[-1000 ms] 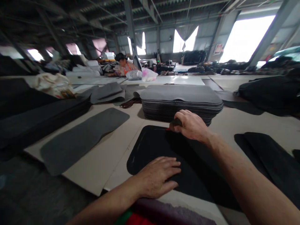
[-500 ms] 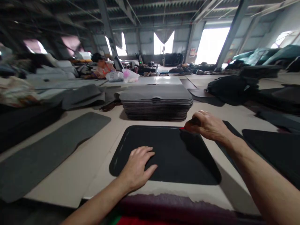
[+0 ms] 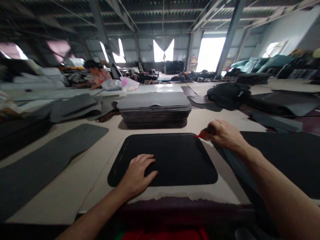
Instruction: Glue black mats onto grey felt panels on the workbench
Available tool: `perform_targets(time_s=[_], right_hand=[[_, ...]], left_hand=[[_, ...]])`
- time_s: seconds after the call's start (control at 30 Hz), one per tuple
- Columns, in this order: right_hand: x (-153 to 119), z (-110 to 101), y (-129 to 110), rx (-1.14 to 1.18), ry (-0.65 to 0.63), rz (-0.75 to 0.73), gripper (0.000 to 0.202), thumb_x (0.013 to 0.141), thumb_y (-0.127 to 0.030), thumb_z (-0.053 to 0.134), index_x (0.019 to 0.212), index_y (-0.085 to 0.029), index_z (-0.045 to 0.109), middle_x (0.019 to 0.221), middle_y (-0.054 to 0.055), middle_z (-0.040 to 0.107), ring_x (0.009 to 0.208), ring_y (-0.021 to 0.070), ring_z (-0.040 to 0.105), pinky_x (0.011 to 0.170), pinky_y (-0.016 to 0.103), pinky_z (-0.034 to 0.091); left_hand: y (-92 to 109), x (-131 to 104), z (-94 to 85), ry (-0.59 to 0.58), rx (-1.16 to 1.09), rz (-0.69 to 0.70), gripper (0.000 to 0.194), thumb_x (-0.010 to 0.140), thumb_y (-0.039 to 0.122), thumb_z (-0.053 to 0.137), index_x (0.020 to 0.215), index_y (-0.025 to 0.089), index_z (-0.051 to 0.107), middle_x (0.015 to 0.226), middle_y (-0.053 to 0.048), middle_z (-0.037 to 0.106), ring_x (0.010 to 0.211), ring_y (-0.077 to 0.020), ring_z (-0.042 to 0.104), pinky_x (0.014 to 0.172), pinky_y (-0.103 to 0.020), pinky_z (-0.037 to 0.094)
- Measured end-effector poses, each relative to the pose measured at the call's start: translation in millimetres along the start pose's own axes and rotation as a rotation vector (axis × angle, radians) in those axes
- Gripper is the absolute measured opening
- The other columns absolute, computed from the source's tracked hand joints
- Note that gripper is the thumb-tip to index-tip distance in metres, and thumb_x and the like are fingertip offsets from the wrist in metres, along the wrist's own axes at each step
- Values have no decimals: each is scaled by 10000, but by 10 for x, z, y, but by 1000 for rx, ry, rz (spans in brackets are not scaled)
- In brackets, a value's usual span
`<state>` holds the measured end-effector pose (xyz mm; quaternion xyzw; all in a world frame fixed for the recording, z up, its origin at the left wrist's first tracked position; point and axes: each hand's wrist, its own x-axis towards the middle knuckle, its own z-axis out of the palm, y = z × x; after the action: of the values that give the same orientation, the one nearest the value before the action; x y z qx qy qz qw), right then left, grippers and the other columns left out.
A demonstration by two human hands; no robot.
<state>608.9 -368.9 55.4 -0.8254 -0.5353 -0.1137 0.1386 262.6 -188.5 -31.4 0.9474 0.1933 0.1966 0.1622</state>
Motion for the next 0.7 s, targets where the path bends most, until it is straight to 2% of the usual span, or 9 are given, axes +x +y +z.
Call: perform_targets(time_s=[0.13, 0.33, 0.57, 0.7], right_hand=[[-240, -158, -29, 24, -37, -44, 202, 890, -417, 621, 903, -219, 579, 913, 107, 620, 843, 264, 561, 709, 380, 397], [-762, -369, -113, 42, -111, 91, 274, 885, -499, 641, 895, -232, 584, 923, 64, 619, 814, 232, 569, 684, 348, 393], [-1441, -447, -194, 174, -53, 143, 353, 851, -585, 674, 916, -250, 585, 924, 40, 595, 835, 231, 582, 697, 345, 434], [-1709, -420, -246, 178, 7, 142, 300, 864, -552, 658, 958, -274, 594, 926, 28, 594, 835, 235, 601, 688, 347, 470]], left_hand=[[-8, 7, 1, -18, 35, 6, 330, 897, 351, 688, 1199, 220, 656, 1351, -90, 621, 1280, -290, 522, 1073, -519, 417], [-28, 21, 6, -33, 74, 22, 311, 921, 373, 648, 1192, 222, 656, 1359, -93, 618, 1277, -301, 527, 1045, -520, 440], [-45, 29, 37, -25, 98, 43, 322, 933, 384, 626, 1203, 211, 655, 1367, -95, 616, 1287, -310, 519, 1041, -529, 443], [-41, 23, 35, -20, 110, 62, 326, 945, 386, 602, 1208, 200, 652, 1362, -102, 618, 1278, -306, 524, 1043, -533, 442]])
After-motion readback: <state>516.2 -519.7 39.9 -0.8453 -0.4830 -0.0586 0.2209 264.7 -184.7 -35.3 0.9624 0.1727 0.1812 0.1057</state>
